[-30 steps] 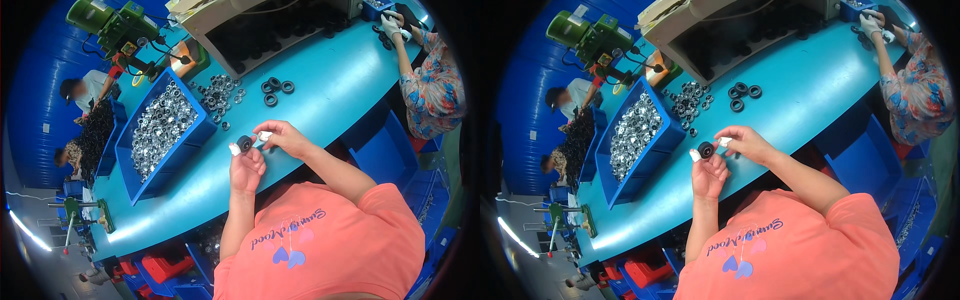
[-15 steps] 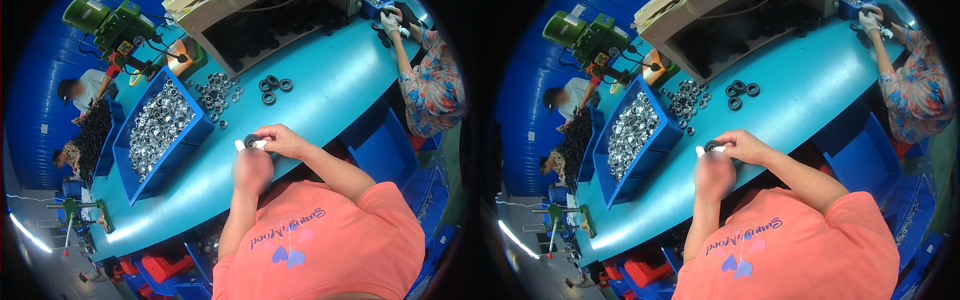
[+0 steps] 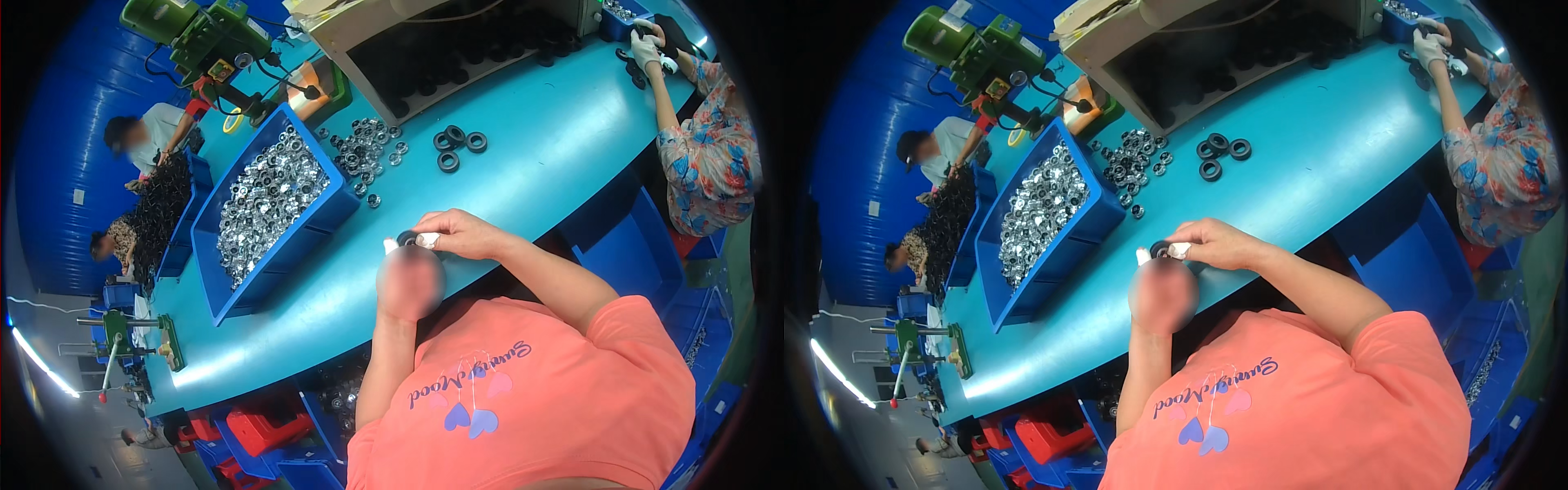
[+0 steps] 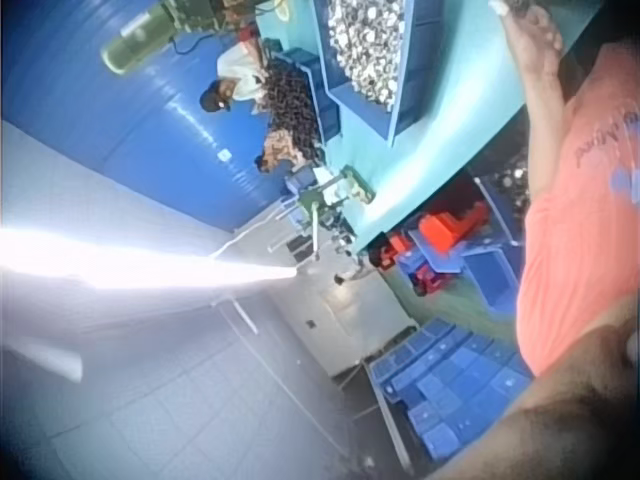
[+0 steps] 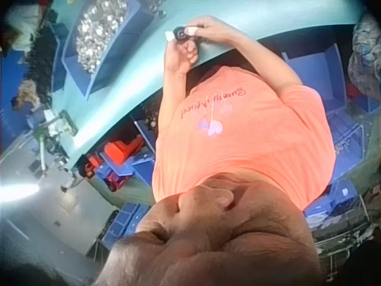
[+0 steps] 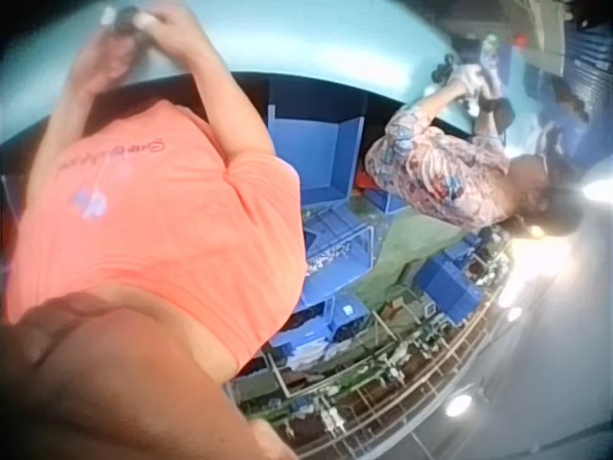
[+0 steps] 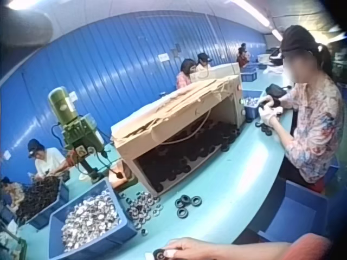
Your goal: Assembling small plastic components into metal rings or bearings at a factory workbench.
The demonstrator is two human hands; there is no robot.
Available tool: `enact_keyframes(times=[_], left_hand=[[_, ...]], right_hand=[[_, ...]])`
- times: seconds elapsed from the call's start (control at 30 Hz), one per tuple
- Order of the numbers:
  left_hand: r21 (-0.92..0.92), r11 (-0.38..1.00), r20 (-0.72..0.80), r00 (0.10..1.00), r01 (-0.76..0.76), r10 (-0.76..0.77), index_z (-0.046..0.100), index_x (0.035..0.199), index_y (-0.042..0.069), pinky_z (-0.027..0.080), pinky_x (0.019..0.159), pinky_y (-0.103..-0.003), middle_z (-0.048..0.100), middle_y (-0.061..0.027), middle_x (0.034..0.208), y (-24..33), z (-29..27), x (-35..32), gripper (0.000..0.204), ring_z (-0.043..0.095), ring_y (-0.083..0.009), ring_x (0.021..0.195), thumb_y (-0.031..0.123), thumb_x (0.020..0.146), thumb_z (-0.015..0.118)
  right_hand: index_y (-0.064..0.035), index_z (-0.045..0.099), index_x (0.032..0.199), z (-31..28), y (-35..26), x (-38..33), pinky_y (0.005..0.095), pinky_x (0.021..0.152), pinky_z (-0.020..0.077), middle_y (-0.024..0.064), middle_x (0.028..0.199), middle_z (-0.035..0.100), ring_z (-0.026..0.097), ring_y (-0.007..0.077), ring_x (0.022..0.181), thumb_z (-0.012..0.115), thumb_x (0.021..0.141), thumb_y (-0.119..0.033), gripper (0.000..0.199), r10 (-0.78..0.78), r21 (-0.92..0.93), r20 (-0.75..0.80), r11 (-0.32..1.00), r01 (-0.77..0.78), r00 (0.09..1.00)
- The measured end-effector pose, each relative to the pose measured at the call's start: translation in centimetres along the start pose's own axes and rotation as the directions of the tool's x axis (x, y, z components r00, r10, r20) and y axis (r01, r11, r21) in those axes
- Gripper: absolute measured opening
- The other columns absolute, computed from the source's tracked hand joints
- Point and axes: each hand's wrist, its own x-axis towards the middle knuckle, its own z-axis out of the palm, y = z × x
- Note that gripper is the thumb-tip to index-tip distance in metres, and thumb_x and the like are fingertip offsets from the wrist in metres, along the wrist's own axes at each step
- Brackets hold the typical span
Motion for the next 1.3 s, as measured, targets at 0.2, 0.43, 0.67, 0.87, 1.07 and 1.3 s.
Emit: enact_keyframes(times=[0.2,0.43,0.67,0.87,1.07,1.3], left_hand=[[0.505,0.863,-0.253,0.951,-0.025,0.176,0.066,0.122,0.001,0.045,0.059,-0.034,0.060,-0.0096,0.077,0.9,-6.8,-11.4,0.064,0.055,-0.0231,0.066,0.057,0.095,0.051],[0.621,-0.353,-0.618,0.715,0.699,0.327,0.073,0.117,0.005,0.057,0.076,-0.042,0.076,-0.0181,0.088,-1.1,-17.0,-28.1,0.058,0.074,-0.0356,0.080,0.044,0.076,0.085],[0.950,0.172,-0.313,0.817,0.262,0.485,0.070,0.123,0.002,0.052,0.067,-0.033,0.069,-0.0100,0.077,0.8,-9.1,-20.4,0.039,0.065,-0.0175,0.069,0.017,0.088,0.077],[0.950,0.194,0.122,0.863,-0.245,0.490,0.072,0.119,0.003,0.050,0.068,-0.028,0.068,-0.0041,0.081,3.1,-1.9,-7.6,0.029,0.060,-0.0110,0.072,0.011,0.092,0.074],[0.709,0.599,0.063,0.879,-0.373,0.472,0.056,0.140,0.000,0.056,0.073,-0.030,0.068,-0.0115,0.107,3.4,0.0,1.2,0.041,0.066,-0.0162,0.091,0.014,0.102,0.062],[-0.071,0.940,0.193,0.920,-0.333,0.340,0.037,0.159,0.005,0.056,0.097,-0.044,0.061,-0.0158,0.135,1.7,0.5,3.1,0.058,0.064,-0.0282,0.119,0.034,0.110,0.050]], right_hand=[[-0.0049,0.076,0.117,-2.8,-3.6,1.3,0.0366,0.086,0.0554,0.0108,0.104,0.072,0.071,0.0249,0.098,0.065,0.099,-0.018,0.025,-0.124,-0.493,0.048,0.860,0.131,0.991],[-0.0060,0.077,0.108,-5.1,-6.9,5.0,0.0445,0.089,0.0543,0.0134,0.105,0.071,0.068,0.0335,0.099,0.074,0.089,-0.024,0.026,-0.201,-0.756,-0.004,0.642,0.129,0.980],[-0.0115,0.072,0.125,-10.9,-6.3,5.7,0.0448,0.103,0.0466,0.0120,0.116,0.068,0.062,0.0317,0.111,0.078,0.084,-0.023,0.043,-0.470,-0.955,-0.278,0.231,-0.187,0.838],[-0.0132,0.068,0.130,-13.9,-3.4,4.2,0.0456,0.103,0.0465,0.0118,0.123,0.063,0.064,0.0331,0.111,0.082,0.080,-0.022,0.053,-0.283,-0.914,-0.358,0.301,-0.272,0.890],[-0.0117,0.065,0.132,-7.5,-7.0,1.9,0.0406,0.089,0.0563,0.0103,0.109,0.064,0.066,0.0299,0.103,0.080,0.076,-0.014,0.058,-0.482,-0.815,-0.215,0.567,0.115,0.849],[-0.0111,0.064,0.135,0.6,-5.8,1.8,0.0352,0.093,0.0550,0.0090,0.108,0.064,0.066,0.0261,0.102,0.078,0.076,-0.009,0.061,-0.372,-0.648,-0.040,0.717,0.259,0.927]])
